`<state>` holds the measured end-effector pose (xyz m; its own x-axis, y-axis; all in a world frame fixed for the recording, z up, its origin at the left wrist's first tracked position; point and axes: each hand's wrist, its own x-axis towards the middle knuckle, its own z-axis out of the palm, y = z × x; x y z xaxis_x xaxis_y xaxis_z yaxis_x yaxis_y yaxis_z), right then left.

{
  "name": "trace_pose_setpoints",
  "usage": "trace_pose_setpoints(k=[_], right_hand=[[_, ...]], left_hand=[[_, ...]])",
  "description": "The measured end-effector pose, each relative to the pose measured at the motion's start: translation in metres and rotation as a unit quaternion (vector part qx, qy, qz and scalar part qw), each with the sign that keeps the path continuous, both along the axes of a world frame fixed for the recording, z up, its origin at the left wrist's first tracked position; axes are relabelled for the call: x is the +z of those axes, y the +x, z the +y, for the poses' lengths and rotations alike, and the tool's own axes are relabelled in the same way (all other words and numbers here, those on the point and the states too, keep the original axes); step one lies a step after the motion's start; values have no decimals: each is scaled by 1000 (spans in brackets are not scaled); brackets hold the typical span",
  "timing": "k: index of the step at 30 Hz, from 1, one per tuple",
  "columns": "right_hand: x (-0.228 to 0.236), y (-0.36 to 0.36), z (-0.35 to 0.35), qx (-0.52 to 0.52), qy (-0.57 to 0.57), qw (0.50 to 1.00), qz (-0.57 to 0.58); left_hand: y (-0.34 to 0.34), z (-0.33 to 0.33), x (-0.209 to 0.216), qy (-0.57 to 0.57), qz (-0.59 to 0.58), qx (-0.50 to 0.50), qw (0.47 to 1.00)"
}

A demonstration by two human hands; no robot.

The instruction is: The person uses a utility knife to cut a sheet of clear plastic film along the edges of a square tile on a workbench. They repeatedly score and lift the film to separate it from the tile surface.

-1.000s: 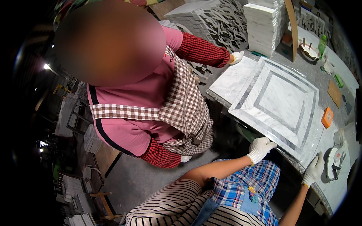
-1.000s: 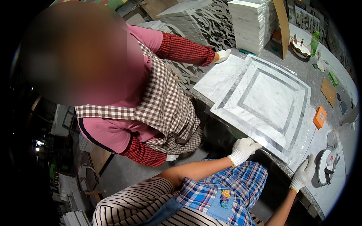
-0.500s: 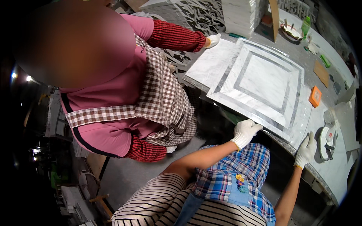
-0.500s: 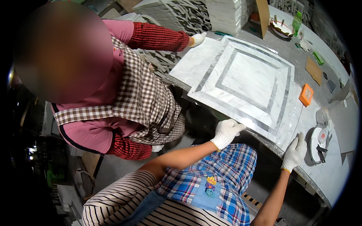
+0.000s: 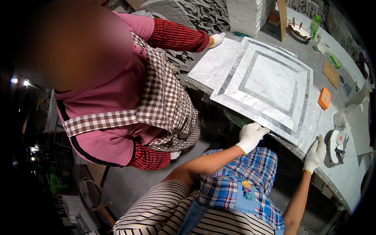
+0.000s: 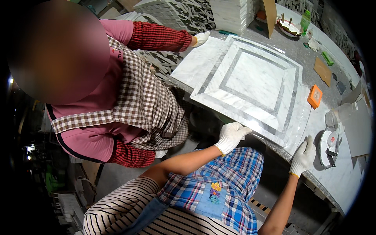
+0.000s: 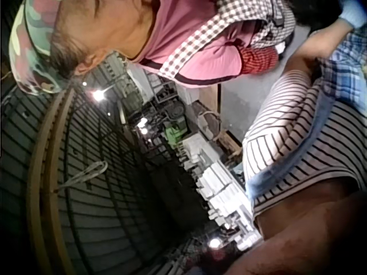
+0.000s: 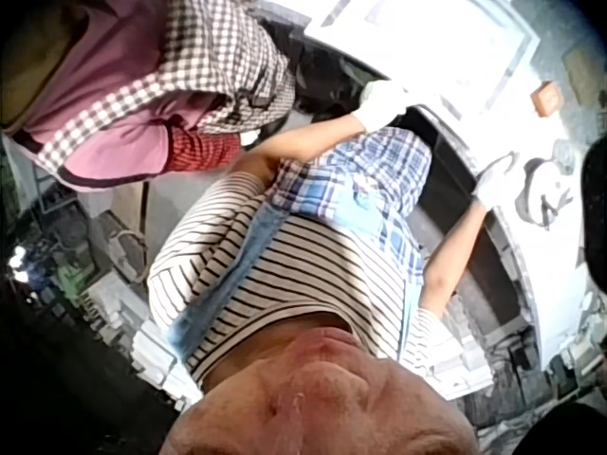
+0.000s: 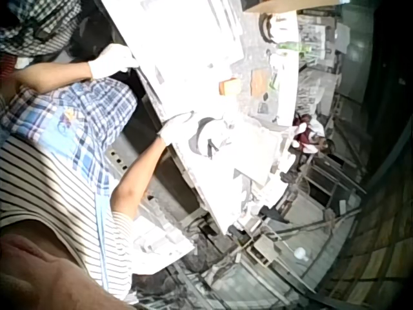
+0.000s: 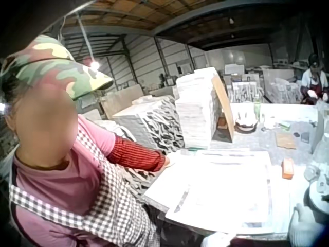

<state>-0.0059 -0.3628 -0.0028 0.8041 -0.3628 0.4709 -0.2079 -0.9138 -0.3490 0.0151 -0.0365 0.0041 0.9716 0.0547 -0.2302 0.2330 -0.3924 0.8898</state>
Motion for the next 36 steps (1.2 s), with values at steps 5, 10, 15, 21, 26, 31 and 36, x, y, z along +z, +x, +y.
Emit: trace_pose_setpoints(k=[5,10,15,21,26,31,36], right_hand=[[-1,0,-1,-3,14,1000,7],[-3,0,-1,-3,-4,1000,-1],[-5,1,-2,-1,-8,1000,-10],[-6,1,-2,-2,-20,1000,-19],[-7,1,-2,1,-20,999,-26],[-9,3,1,3,-35,998,-43],[-4,2,1,6,-32,999,-28]], left_hand=[[1,1,4,10,49,-17,999],[1,0,1,2,13,-13,1000],[2,0,0,11,20,-19,1000],[2,-1,3,7,29,-15,999],[2,0,6,9,36,-22,999],[6,0,1,10,40,-29,999],[3,-1,-2,9,33,-18,999]])
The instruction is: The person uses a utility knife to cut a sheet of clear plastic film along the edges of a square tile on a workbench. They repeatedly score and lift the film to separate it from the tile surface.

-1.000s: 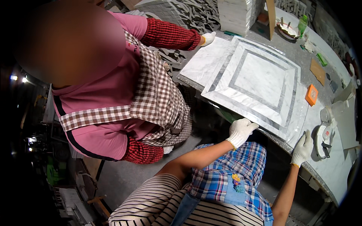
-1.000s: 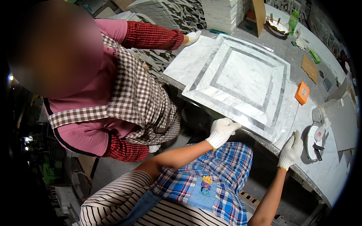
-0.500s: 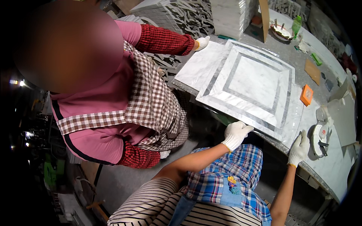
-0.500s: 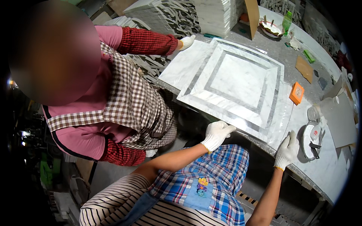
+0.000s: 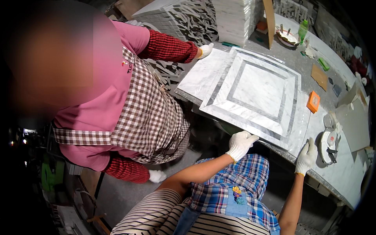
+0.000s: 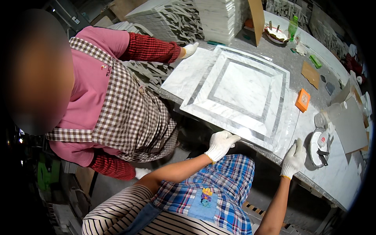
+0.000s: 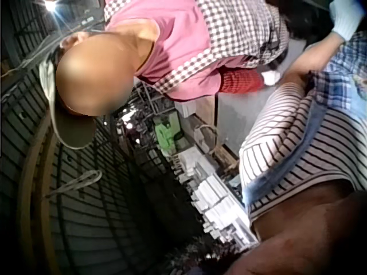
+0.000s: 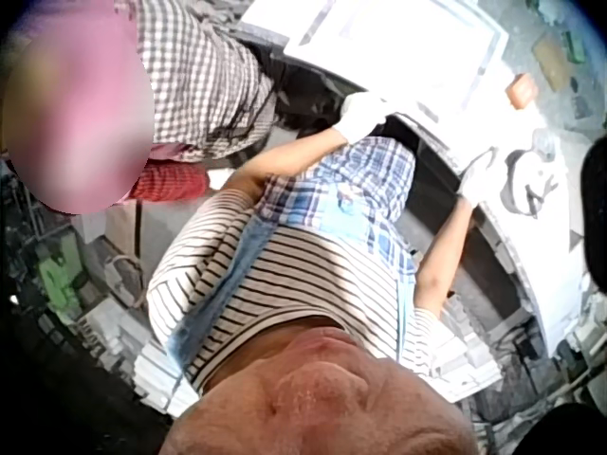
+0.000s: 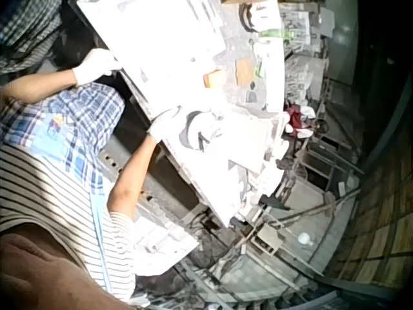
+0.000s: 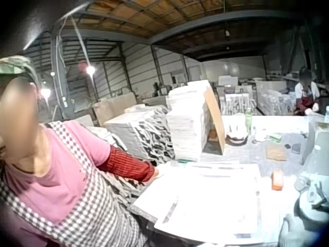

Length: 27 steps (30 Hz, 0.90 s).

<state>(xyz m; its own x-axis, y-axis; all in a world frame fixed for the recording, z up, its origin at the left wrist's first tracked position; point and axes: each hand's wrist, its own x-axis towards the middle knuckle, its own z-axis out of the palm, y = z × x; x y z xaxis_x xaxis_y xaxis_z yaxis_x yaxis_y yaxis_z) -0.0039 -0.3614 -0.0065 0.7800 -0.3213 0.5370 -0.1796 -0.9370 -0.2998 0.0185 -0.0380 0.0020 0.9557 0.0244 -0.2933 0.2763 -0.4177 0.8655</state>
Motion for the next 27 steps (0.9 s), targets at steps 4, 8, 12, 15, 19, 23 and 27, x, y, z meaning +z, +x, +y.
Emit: trace_pose_setpoints(k=[4,8,12,15,19,23,27], right_hand=[[2,0,1,-3,10,1000,14],[-2,1,0,-9,14,1000,12],[-6,2,-1,-7,-4,1000,-7],[-7,2,-2,-4,-4,1000,-10],[-4,3,-1,-8,-1,1000,-3],[-1,3,1,-8,3,1000,-3],[2,4,2,-13,-2,1000,0]], left_hand=[[0,0,1,7,-8,-6,1000],[1,-1,1,18,-5,-7,1000],[3,0,-1,24,-7,-13,1000],[4,0,-3,29,-10,-15,999],[4,0,-4,3,-23,3,1000],[4,1,-2,-3,-19,9,1000],[5,1,0,-7,-20,7,1000]])
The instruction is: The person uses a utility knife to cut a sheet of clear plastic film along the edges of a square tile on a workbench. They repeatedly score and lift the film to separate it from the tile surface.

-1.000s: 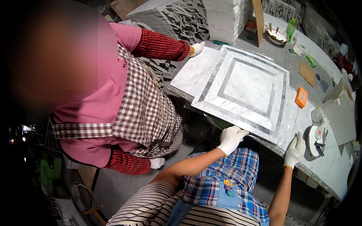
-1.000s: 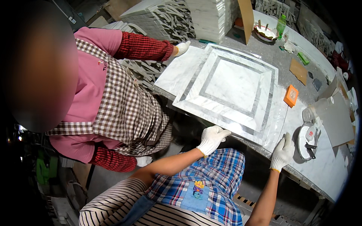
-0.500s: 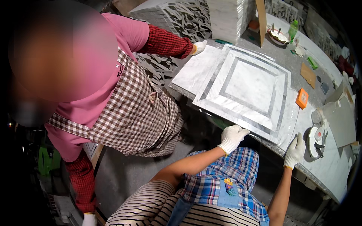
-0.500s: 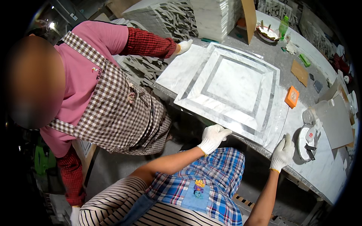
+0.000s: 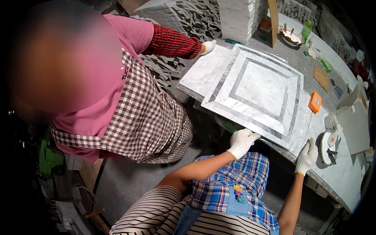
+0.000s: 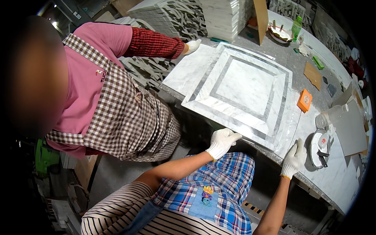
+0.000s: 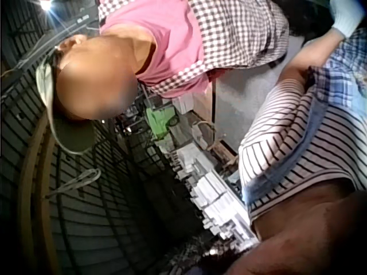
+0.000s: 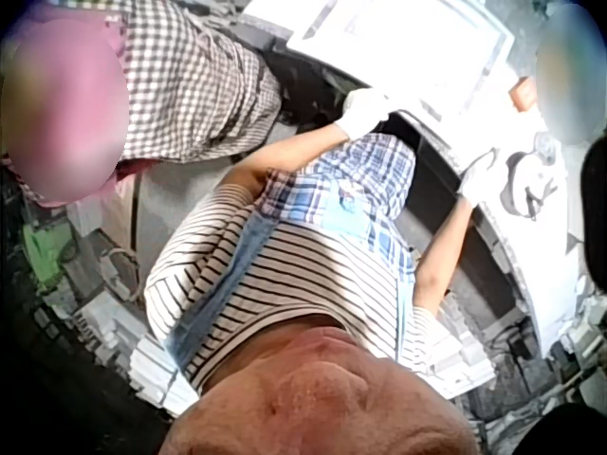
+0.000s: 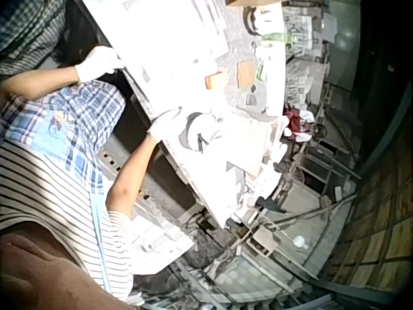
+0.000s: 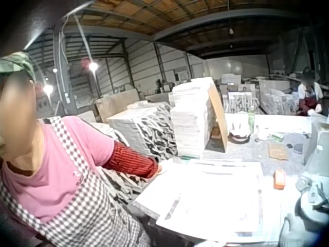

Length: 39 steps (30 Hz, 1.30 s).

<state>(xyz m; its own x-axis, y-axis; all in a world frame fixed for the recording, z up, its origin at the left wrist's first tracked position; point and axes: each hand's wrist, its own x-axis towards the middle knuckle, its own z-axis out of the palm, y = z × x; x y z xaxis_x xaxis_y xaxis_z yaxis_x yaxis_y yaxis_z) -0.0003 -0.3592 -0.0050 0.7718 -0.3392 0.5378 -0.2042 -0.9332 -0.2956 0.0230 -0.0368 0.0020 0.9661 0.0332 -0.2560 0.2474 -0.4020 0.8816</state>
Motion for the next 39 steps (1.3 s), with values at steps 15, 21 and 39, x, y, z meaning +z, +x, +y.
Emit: trace_pose_setpoints(k=[15,21,39], right_hand=[[-7,-2,-3,5,7,1000,-11],[-8,-3,-4,7,0,1000,-19],[2,-4,1,-4,11,999,33]], left_hand=[[-5,-4,-10,-11,-17,15,1000],[-5,-4,-9,-2,-14,8,1000],[-7,-4,-10,-65,17,25,997]])
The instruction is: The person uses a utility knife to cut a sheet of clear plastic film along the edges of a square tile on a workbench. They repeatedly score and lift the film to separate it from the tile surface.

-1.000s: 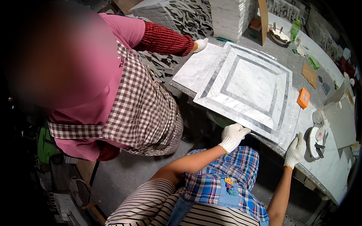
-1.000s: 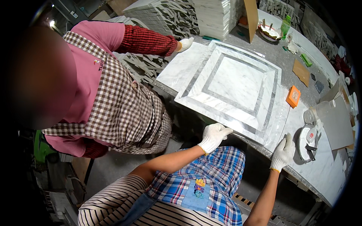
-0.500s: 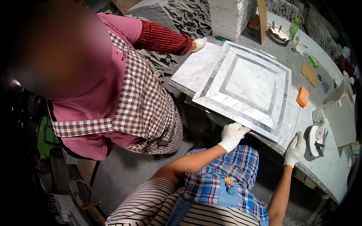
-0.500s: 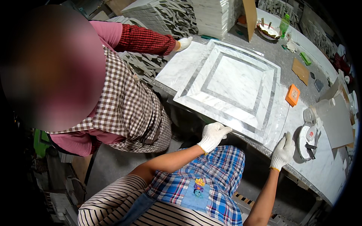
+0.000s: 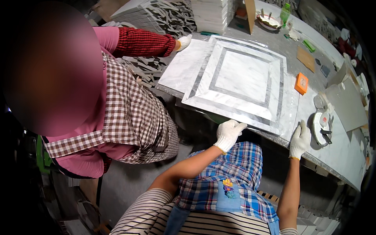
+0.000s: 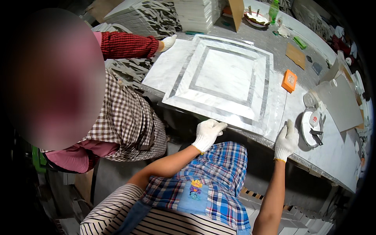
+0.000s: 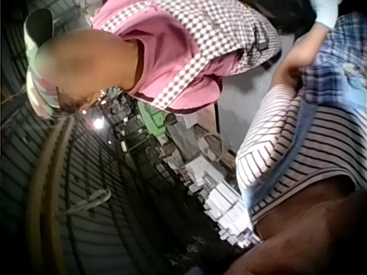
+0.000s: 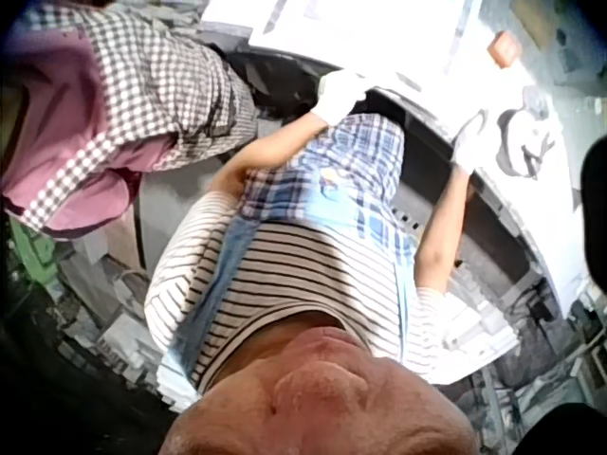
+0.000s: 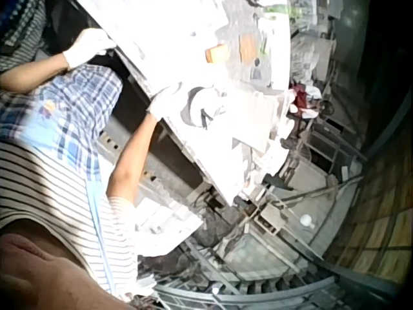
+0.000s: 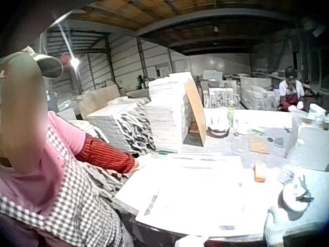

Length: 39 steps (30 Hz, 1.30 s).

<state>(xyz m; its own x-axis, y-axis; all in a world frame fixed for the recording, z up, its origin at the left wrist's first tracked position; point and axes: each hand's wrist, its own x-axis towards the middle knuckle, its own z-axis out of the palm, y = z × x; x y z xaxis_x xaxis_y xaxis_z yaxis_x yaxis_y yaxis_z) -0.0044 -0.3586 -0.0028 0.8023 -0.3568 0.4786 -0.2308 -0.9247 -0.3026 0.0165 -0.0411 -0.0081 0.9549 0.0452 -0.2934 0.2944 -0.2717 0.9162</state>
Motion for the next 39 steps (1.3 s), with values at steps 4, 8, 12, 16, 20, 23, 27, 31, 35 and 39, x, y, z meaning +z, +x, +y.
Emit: trace_pose_setpoints(k=[4,8,12,16,20,23,27,31,35,39], right_hand=[[-2,-1,1,0,9,1000,-28],[-2,2,2,0,-2,999,-39],[-1,2,2,-2,-8,999,-40],[-2,2,3,-2,-8,999,-35],[-2,0,1,-1,3,1000,-28],[-2,1,1,-2,-8,999,-31],[-2,1,1,-5,-1,1000,-22],[-1,1,2,-12,-16,1000,-8],[-1,0,1,-11,-8,1000,-6],[-1,2,1,6,-18,999,-43]], left_hand=[[-4,0,5,-43,10,4,999],[-2,6,6,2,25,-39,999],[-2,16,4,-124,62,13,990],[3,33,9,-192,63,27,979],[10,55,16,-256,97,35,961],[16,70,17,-299,121,130,938],[26,94,12,-313,79,264,909],[43,129,15,-238,44,361,900],[65,165,28,-70,31,286,955],[78,181,41,184,59,157,968]])
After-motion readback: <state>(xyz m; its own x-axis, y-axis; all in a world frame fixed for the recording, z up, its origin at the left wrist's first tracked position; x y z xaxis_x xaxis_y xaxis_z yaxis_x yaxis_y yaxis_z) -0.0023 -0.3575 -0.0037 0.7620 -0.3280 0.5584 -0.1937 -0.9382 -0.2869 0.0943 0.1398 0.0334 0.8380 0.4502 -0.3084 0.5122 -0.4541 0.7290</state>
